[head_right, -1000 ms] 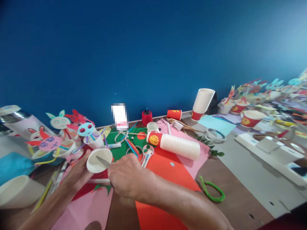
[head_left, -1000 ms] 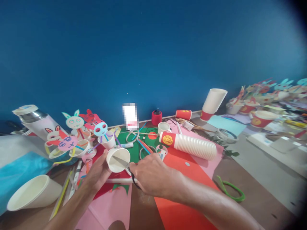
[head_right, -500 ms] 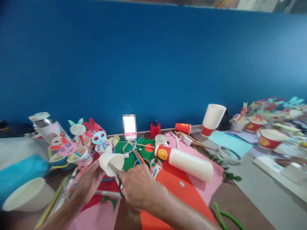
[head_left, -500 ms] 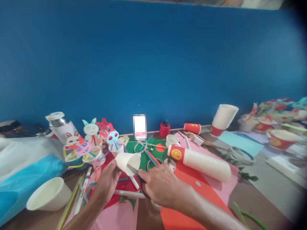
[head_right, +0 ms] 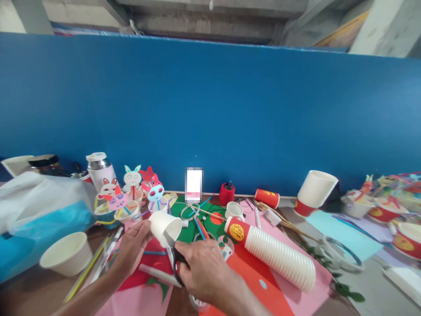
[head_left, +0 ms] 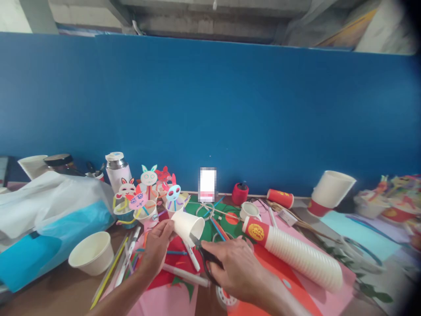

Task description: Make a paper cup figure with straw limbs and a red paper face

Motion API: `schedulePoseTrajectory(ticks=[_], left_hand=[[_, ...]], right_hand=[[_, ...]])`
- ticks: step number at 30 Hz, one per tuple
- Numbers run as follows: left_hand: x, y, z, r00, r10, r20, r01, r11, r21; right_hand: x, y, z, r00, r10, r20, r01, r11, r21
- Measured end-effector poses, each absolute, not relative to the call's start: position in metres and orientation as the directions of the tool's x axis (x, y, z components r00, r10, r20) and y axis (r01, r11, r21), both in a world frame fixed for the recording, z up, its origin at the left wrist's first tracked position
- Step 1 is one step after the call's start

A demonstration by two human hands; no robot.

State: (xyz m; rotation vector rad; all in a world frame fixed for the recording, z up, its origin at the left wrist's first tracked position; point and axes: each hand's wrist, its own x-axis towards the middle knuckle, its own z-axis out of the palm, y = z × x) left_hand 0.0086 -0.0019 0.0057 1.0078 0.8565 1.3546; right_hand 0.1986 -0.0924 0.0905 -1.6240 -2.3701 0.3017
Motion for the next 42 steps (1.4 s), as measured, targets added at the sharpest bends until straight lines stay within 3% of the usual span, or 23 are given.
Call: schedulePoseTrajectory(ticks=[4, 8, 12, 15, 17, 20, 24, 28, 31, 33, 35, 37, 39, 42], left_hand=[[0.007, 0.000, 0.004, 0.050, 0.995, 0.083, -0.329, -0.062, 0.942], [0.005, 0.001, 0.002, 0.035, 0.994, 0.100, -0.308, -0.085, 0.948], [0.002, 0.004, 0.003, 0.003, 0.993, 0.116, -0.291, -0.110, 0.950], [-0.001, 0.007, 0.001, -0.009, 0.993, 0.118, -0.273, -0.116, 0.955], [-0.003, 0.009, -0.001, -0.012, 0.993, 0.119, -0.260, -0.118, 0.958], [-0.005, 0.012, -0.004, -0.011, 0.992, 0.125, -0.238, -0.124, 0.963], [-0.005, 0.011, -0.001, 0.007, 0.991, 0.137, -0.208, -0.132, 0.969], [-0.004, 0.009, 0.002, 0.025, 0.989, 0.145, -0.171, -0.139, 0.975], [-0.005, 0.008, 0.003, 0.022, 0.989, 0.148, -0.138, -0.144, 0.980], [-0.005, 0.007, 0.005, 0.021, 0.988, 0.151, -0.120, -0.147, 0.982], [-0.004, 0.006, 0.008, 0.024, 0.988, 0.153, -0.107, -0.150, 0.983], [-0.003, 0.004, 0.012, 0.032, 0.987, 0.157, -0.097, -0.154, 0.983], [-0.002, 0.003, 0.014, 0.036, 0.986, 0.161, -0.090, -0.157, 0.983], [-0.002, 0.002, 0.016, 0.039, 0.987, 0.157, -0.083, -0.153, 0.985]], right_hand=[[0.201, -0.091, 0.094, -0.358, 0.932, 0.059, 0.817, 0.343, -0.463], [0.203, -0.081, 0.080, -0.312, 0.950, 0.020, 0.679, 0.237, -0.695], [0.206, -0.066, 0.055, -0.319, 0.937, -0.144, 0.325, -0.035, -0.945], [0.207, -0.057, 0.043, -0.353, 0.913, -0.205, 0.016, -0.213, -0.977], [0.207, -0.054, 0.039, -0.349, 0.917, -0.193, -0.079, -0.235, -0.969], [0.205, -0.055, 0.038, -0.339, 0.919, -0.203, 0.008, -0.213, -0.977], [0.202, -0.064, 0.047, -0.288, 0.952, -0.107, 0.370, 0.008, -0.929], [0.200, -0.076, 0.052, -0.320, 0.933, 0.163, 0.691, 0.347, -0.633], [0.197, -0.082, 0.049, -0.356, 0.901, 0.250, 0.820, 0.429, -0.379], [0.195, -0.083, 0.047, -0.354, 0.896, 0.268, 0.853, 0.427, -0.300], [0.195, -0.083, 0.048, -0.347, 0.905, 0.246, 0.816, 0.421, -0.396], [0.196, -0.080, 0.049, -0.327, 0.933, 0.154, 0.692, 0.347, -0.634], [0.199, -0.074, 0.049, -0.301, 0.954, -0.014, 0.472, 0.136, -0.871], [0.203, -0.063, 0.043, -0.304, 0.932, -0.197, 0.084, -0.180, -0.980]])
